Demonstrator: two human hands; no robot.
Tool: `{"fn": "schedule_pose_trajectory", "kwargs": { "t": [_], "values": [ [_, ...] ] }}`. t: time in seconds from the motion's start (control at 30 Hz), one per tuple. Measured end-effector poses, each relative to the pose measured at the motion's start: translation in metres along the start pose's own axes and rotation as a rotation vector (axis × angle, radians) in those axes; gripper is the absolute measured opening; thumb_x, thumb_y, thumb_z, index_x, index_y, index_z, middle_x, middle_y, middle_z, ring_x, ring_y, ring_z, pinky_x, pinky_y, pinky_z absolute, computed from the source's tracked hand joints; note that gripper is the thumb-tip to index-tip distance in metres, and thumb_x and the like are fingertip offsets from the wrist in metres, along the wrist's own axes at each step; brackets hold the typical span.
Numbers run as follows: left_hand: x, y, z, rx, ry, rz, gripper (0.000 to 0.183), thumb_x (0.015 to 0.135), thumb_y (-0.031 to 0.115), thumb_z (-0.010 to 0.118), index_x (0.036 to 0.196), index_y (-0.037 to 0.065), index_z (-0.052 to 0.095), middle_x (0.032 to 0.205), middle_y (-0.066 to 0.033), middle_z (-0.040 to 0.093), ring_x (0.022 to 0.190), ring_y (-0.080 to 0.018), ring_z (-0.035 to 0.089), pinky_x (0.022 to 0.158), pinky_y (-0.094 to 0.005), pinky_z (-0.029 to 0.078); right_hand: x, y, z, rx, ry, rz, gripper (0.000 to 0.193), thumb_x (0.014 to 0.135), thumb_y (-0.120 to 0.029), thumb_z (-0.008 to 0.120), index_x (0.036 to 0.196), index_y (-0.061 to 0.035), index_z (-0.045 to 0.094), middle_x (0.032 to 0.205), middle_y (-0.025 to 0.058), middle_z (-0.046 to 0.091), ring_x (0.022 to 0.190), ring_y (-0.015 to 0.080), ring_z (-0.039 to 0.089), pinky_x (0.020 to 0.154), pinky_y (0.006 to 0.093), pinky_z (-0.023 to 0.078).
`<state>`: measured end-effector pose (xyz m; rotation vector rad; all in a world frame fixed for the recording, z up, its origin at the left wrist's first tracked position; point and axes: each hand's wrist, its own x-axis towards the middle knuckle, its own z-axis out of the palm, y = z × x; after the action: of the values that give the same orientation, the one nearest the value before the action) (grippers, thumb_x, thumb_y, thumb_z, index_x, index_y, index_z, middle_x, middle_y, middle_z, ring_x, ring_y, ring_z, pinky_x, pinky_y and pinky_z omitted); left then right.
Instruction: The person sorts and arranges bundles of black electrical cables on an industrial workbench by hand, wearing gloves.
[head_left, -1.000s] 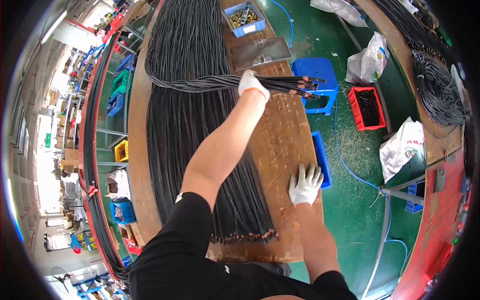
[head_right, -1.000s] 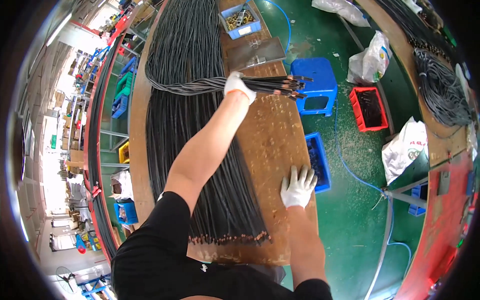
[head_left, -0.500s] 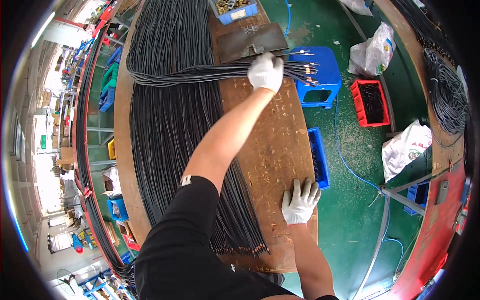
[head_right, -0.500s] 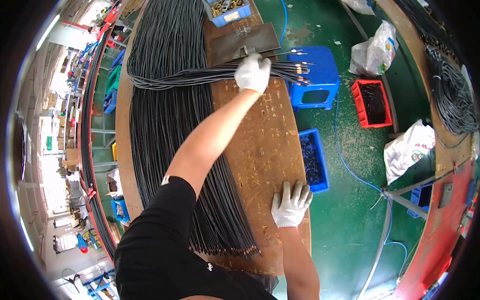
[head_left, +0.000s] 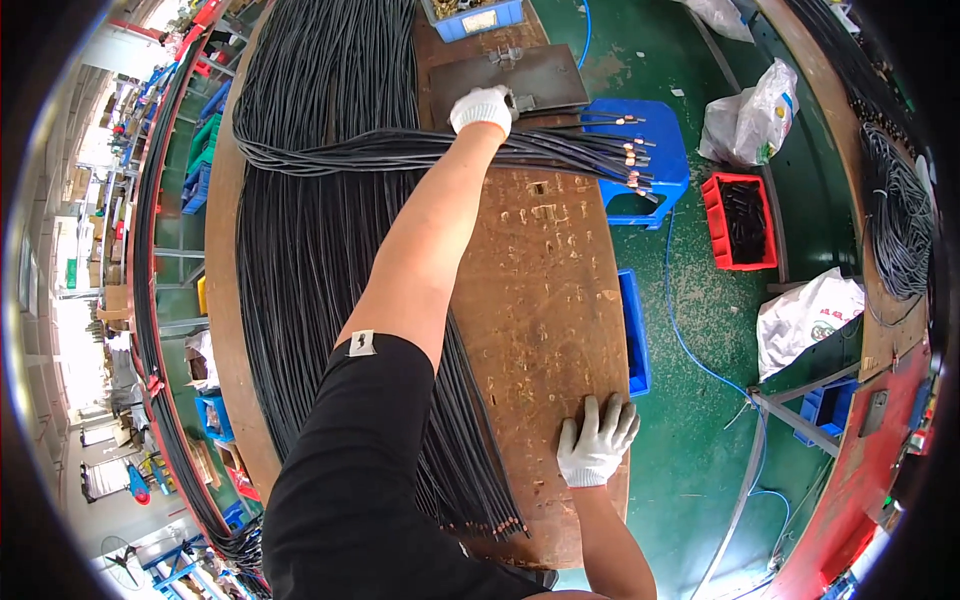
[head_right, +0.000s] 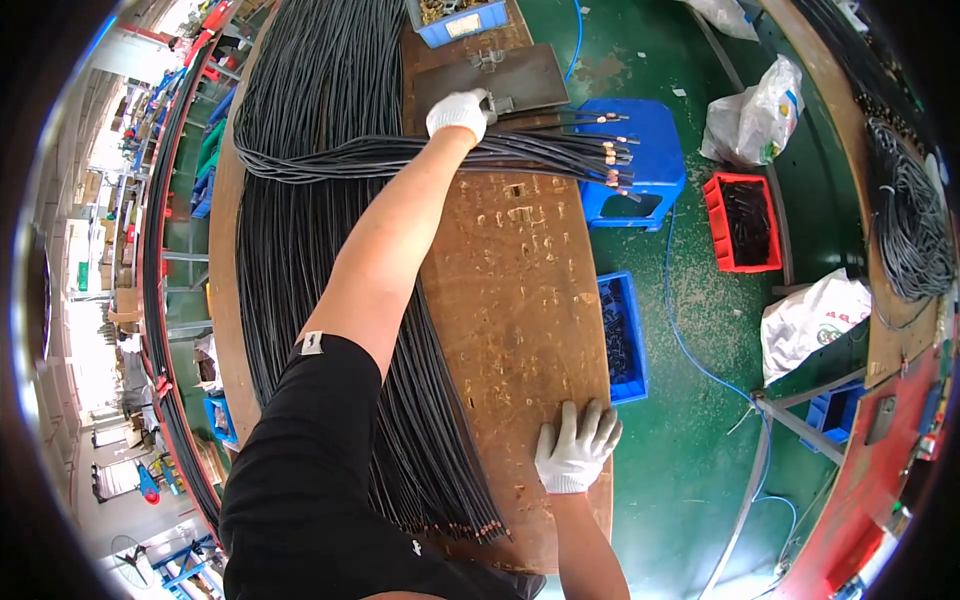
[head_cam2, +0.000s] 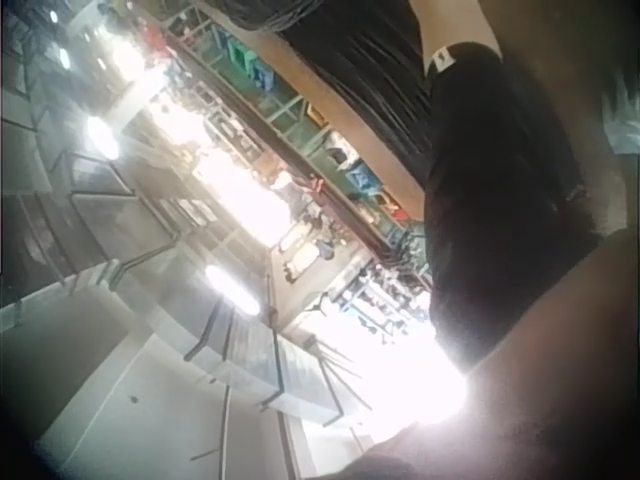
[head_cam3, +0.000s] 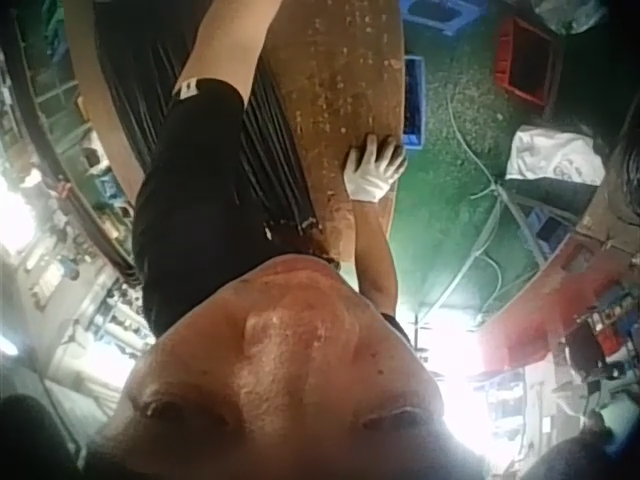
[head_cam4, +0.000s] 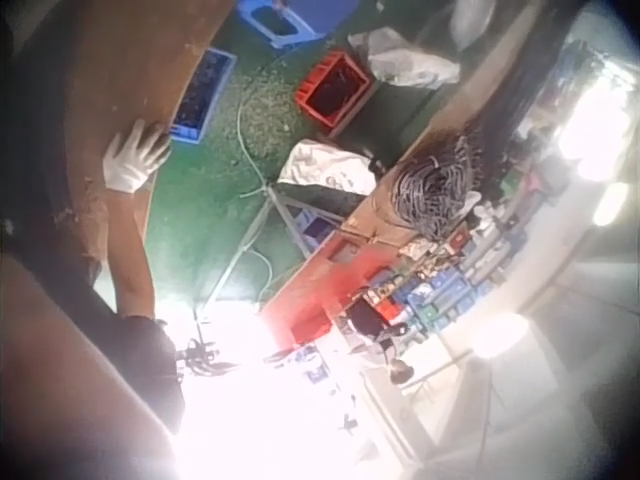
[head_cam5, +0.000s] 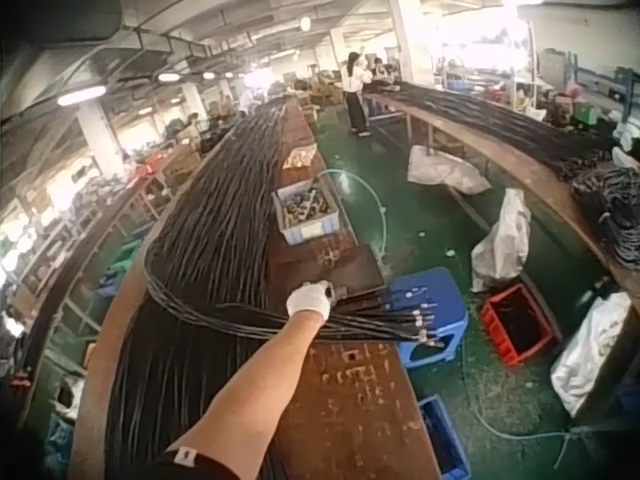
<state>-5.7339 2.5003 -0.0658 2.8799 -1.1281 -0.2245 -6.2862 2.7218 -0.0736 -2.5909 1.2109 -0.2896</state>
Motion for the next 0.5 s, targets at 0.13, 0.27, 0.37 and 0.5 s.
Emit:
{"fn": "schedule_pose_trajectory", "kwargs": {
  "t": [0.13, 0.27, 0.37, 0.5],
  "values": [
    [0.002, 0.019, 0.002, -0.036, 0.021, 0.013, 0.043, 0.093, 0.048, 0.074, 0.133, 0.032, 0.075, 0.13, -0.0073, 0.076, 0.12, -0.0324, 0.072, 0.101, -0.0473, 0.059, -0.005, 0.012, 0.0, -0.05, 0.0, 0.004, 0.054, 0.084, -0.031, 0.07, 0.132, -0.0082, 0.063, 0.139, 0.0333, 0.057, 0.128, 0.0587, 0.049, 0.113, 0.0712, 0.035],
    [0.018, 0.005, 0.001, -0.015, 0.061, -0.033, 0.053, 0.088, 0.058, 0.077, 0.135, 0.034, 0.075, 0.135, -0.006, 0.075, 0.123, -0.0313, 0.071, 0.102, -0.0466, 0.058, -0.002, 0.009, 0.0, 0.012, 0.009, -0.021, 0.053, 0.082, -0.029, 0.072, 0.13, -0.0082, 0.063, 0.135, 0.0326, 0.058, 0.125, 0.0593, 0.049, 0.11, 0.0732, 0.036],
    [0.043, -0.003, 0.008, 0.009, 0.09, -0.07, 0.055, 0.084, 0.063, 0.078, 0.128, 0.03, 0.079, 0.131, -0.0076, 0.076, 0.12, -0.0319, 0.073, 0.099, -0.0464, 0.059, -0.006, 0.013, 0.001, 0.032, -0.027, -0.003, 0.054, 0.082, -0.029, 0.073, 0.131, -0.0084, 0.063, 0.138, 0.031, 0.057, 0.128, 0.0599, 0.048, 0.113, 0.0741, 0.034],
    [0.079, -0.016, 0.007, 0.065, 0.11, -0.147, 0.059, 0.082, 0.067, 0.08, 0.122, 0.023, 0.082, 0.129, -0.0113, 0.077, 0.12, -0.033, 0.074, 0.098, -0.0458, 0.06, -0.003, 0.015, -0.003, 0.049, -0.051, 0.01, 0.051, 0.082, -0.029, 0.073, 0.128, -0.0095, 0.064, 0.138, 0.0284, 0.057, 0.127, 0.0587, 0.049, 0.112, 0.0732, 0.035]
  ]
}}
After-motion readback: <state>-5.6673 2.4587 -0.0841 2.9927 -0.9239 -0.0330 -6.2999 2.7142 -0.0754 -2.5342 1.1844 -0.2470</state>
